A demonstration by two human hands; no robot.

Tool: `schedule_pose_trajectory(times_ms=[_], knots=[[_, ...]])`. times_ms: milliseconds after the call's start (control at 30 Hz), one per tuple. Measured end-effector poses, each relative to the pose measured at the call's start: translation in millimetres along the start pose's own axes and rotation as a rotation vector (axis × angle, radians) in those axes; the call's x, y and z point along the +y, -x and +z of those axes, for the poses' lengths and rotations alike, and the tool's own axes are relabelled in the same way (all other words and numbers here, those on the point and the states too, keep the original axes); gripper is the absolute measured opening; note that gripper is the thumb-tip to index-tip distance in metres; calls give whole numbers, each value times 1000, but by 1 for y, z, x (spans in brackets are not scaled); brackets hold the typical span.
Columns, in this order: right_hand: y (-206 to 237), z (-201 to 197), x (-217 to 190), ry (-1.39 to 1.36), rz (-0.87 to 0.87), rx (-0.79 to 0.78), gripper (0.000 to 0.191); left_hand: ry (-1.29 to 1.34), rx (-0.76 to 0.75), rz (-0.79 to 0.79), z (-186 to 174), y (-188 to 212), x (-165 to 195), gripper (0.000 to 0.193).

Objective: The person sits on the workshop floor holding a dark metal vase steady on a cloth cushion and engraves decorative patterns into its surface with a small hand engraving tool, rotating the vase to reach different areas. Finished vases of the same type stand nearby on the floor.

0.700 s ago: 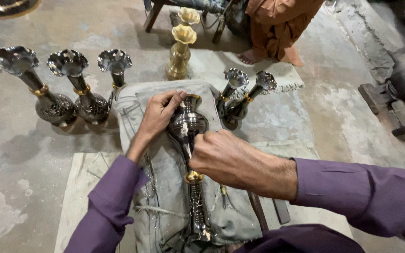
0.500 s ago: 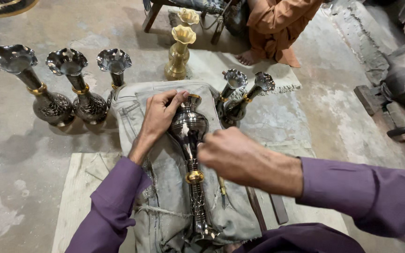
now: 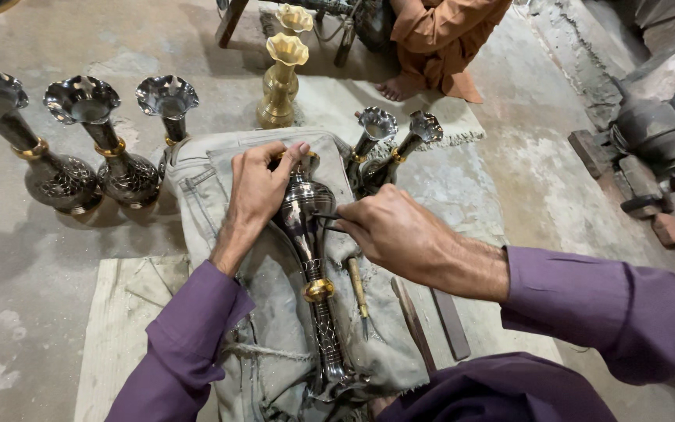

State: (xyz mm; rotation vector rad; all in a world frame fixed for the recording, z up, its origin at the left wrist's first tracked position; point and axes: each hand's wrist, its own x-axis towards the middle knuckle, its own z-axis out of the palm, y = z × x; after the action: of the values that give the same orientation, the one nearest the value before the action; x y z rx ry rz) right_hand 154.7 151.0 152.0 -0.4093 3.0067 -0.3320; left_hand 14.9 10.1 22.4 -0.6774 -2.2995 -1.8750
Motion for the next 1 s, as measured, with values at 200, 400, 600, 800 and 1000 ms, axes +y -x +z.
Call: schedule_pose_trajectory(times_ms=[200,400,600,800,1000], knots=[[-4,-2,6,-112,92,-39,23,40,0,1,-2,1,5,36],[1,-1,5,-654,727,-74,28,25,-14,-34,-2,1,8,39],[-11,6,-3,-603,738,-143,23,-3,-6,-55,-2,1,7,43],[3,47,-28,79,266,-103,20,-19,12,-3,-1,-1,4,46],[20,66,-33,1050,-375,-48,39,-26,2,-15,-2,-1,7,42]])
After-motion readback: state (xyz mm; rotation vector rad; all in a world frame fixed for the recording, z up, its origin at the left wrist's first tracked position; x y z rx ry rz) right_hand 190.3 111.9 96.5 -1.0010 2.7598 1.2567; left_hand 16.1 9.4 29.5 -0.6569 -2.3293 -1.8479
